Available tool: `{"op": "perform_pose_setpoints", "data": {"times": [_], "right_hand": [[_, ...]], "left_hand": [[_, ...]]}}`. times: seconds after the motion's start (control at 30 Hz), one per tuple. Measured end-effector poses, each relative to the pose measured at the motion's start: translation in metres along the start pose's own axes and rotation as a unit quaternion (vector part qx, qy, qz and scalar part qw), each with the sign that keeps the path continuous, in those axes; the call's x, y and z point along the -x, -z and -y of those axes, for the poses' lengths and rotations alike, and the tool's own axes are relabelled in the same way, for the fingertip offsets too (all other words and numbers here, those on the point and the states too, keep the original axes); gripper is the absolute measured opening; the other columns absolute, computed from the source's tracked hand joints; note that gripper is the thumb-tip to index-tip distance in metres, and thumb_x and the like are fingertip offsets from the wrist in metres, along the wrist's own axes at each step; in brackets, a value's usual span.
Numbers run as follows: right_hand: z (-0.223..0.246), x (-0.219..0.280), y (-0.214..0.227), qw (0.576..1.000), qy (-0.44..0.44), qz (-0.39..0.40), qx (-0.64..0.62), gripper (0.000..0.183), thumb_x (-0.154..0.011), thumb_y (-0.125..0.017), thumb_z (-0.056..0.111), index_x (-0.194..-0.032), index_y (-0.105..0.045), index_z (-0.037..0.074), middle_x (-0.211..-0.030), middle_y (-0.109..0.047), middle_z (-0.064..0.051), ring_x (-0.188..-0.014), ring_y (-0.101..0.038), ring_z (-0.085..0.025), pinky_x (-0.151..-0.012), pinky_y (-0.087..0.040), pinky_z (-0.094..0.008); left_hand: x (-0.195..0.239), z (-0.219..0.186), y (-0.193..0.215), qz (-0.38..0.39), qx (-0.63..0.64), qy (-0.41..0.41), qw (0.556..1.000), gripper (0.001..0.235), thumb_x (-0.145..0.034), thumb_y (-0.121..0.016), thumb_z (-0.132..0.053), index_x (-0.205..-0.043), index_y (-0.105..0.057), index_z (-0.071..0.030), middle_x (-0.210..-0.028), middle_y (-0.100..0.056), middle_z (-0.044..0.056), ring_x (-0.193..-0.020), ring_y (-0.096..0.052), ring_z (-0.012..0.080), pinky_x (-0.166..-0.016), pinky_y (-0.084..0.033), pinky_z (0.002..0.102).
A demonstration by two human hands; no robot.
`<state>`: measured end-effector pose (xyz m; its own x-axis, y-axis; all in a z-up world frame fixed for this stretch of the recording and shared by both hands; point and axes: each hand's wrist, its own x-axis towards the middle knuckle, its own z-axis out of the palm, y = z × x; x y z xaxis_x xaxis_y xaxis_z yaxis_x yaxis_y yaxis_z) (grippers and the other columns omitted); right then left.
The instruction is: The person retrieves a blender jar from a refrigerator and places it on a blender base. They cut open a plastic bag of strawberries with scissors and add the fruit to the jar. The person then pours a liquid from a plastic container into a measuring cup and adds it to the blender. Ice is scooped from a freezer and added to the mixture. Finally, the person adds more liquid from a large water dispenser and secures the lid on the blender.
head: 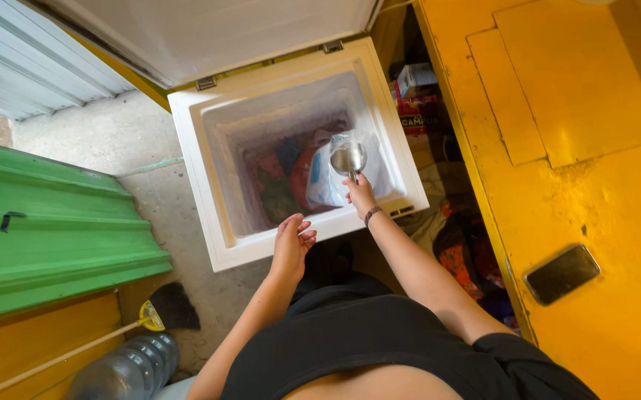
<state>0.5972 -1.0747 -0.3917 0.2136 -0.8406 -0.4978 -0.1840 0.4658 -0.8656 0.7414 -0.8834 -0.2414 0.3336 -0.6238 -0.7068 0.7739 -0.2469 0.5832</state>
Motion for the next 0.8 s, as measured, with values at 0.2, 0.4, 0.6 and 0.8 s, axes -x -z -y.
{"op": "perform_pose_setpoints", "data": {"times": [0.2,0.4,0.6,0.8], "right_hand": [[0.017,-0.017,-0.004,0.906,0.076,-0.110,0.402,0.034,-0.102,-0.061,0.026,-0.122,-0.059,-0.002,-0.105,-0.072,-0.023,-0.097,-0.067,-0.037,-0.086,-0.053,-0.048],[0.036,-0.011,0.011,0.826,-0.054,-0.067,0.557,0.045,-0.096,-0.065,0.038,-0.122,-0.065,0.001,-0.143,-0.049,-0.023,-0.132,-0.050,-0.040,-0.103,-0.047,-0.053],[0.140,0.000,0.005,0.831,0.047,-0.048,0.552,0.066,-0.087,-0.074,0.047,-0.133,-0.059,0.002,-0.141,-0.048,-0.023,-0.133,-0.044,-0.040,-0.105,-0.040,-0.055],[0.256,-0.020,0.014,0.810,0.342,0.061,0.473,0.034,-0.086,-0.076,0.033,-0.105,-0.072,0.004,-0.102,-0.071,-0.017,-0.098,-0.067,-0.036,-0.088,-0.053,-0.046]], "left_hand": [[-0.035,-0.033,-0.030,0.027,-0.022,-0.020,0.999,0.037,-0.096,-0.062,-0.026,-0.128,-0.053,-0.010,-0.103,-0.062,0.006,-0.080,-0.063,0.0155,-0.078,-0.053,0.033],[-0.044,-0.073,-0.040,0.074,-0.030,-0.089,0.993,0.031,-0.101,-0.061,-0.022,-0.127,-0.051,-0.009,-0.103,-0.061,0.006,-0.080,-0.062,0.0135,-0.078,-0.052,0.032],[-0.043,-0.149,-0.064,0.107,-0.134,-0.350,0.921,0.026,-0.105,-0.062,-0.017,-0.127,-0.052,-0.007,-0.110,-0.056,0.006,-0.093,-0.058,0.0141,-0.084,-0.049,0.030],[-0.021,-0.324,-0.132,-0.035,-0.461,-0.726,0.510,0.054,-0.105,-0.076,-0.014,-0.146,-0.042,-0.003,-0.143,-0.050,0.021,-0.139,-0.044,0.0415,-0.117,-0.040,0.052]]}}
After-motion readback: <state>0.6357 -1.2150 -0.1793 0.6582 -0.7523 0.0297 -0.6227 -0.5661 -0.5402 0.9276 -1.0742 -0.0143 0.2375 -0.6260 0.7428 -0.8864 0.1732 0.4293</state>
